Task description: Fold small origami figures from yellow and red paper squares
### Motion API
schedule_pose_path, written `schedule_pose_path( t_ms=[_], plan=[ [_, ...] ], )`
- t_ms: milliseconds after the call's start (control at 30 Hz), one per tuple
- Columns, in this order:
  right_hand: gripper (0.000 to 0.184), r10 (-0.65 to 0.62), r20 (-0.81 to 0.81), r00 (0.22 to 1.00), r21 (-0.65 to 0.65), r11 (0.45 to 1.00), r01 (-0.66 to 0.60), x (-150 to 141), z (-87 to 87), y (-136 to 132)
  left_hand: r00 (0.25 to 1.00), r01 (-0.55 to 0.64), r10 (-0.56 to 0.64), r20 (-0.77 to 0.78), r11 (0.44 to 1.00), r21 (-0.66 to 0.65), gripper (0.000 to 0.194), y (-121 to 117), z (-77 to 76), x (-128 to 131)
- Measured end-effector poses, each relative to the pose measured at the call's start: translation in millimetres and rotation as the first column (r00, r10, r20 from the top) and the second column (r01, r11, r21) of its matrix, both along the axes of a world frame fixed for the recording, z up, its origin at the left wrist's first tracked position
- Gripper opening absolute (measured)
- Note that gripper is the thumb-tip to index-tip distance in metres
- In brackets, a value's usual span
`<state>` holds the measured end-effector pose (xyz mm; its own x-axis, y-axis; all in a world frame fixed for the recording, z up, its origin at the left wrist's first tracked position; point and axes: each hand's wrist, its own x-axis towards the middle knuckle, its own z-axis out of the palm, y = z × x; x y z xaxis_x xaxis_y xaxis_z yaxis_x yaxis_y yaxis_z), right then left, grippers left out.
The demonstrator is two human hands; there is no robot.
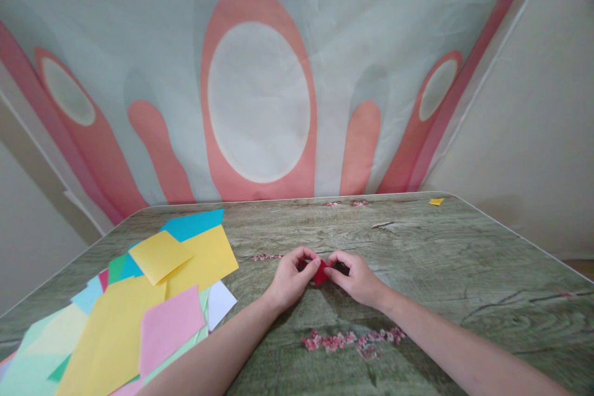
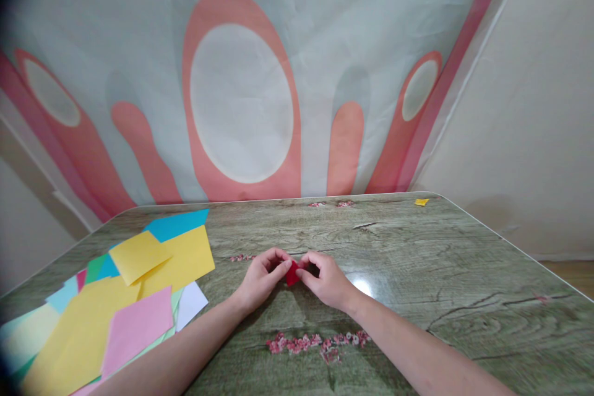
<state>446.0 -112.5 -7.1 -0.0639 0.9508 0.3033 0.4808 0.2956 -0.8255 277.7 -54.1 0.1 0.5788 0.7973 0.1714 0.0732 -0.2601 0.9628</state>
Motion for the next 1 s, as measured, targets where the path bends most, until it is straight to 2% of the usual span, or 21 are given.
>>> schedule_pose_path(
  t_ms=[167,300,433,567,700,800,1000],
  plan=[
    [0.012,0.029,0.044,0.999,0.007,1.000,-0.029,-3,4.5,-1,0.999,0.014,-0.011,-0.052,0.998,0.063,0.023,-2,2.3,1],
    [0.014,0.040,-0.013,0.999,-0.030,0.999,-0.040,-2,2.6,-1,0.993,0.001,0.011,-0.117,0.994,0.106,0.018,-3,1.4,2],
    [0.013,-0.009,-0.067,0.998,-0.057,0.998,0.005,1,-1.1,1,0.991,-0.017,0.030,-0.130,0.995,0.103,0.013,-2,0.2,3],
    [0.012,-0.034,-0.103,0.994,-0.061,0.998,0.028,3,-1.5,3,0.995,-0.029,0.037,-0.097,0.996,0.080,0.012,0,-2.1,3],
    [0.011,-0.064,-0.129,0.990,-0.059,0.997,0.057,4,-3.5,4,1.000,-0.011,0.011,0.005,1.000,0.014,0.016,2,-6.6,3],
    [0.009,-0.086,-0.154,0.984,-0.054,0.995,0.078,5,-7.1,5,0.997,-0.039,0.040,0.070,0.999,-0.017,0.020,4,-11.0,5],
    [0.009,-0.111,-0.156,0.982,-0.033,0.994,0.108,6,-10.0,7,0.997,-0.055,0.054,0.055,0.998,0.012,0.017,8,-16.1,6]
  ],
)
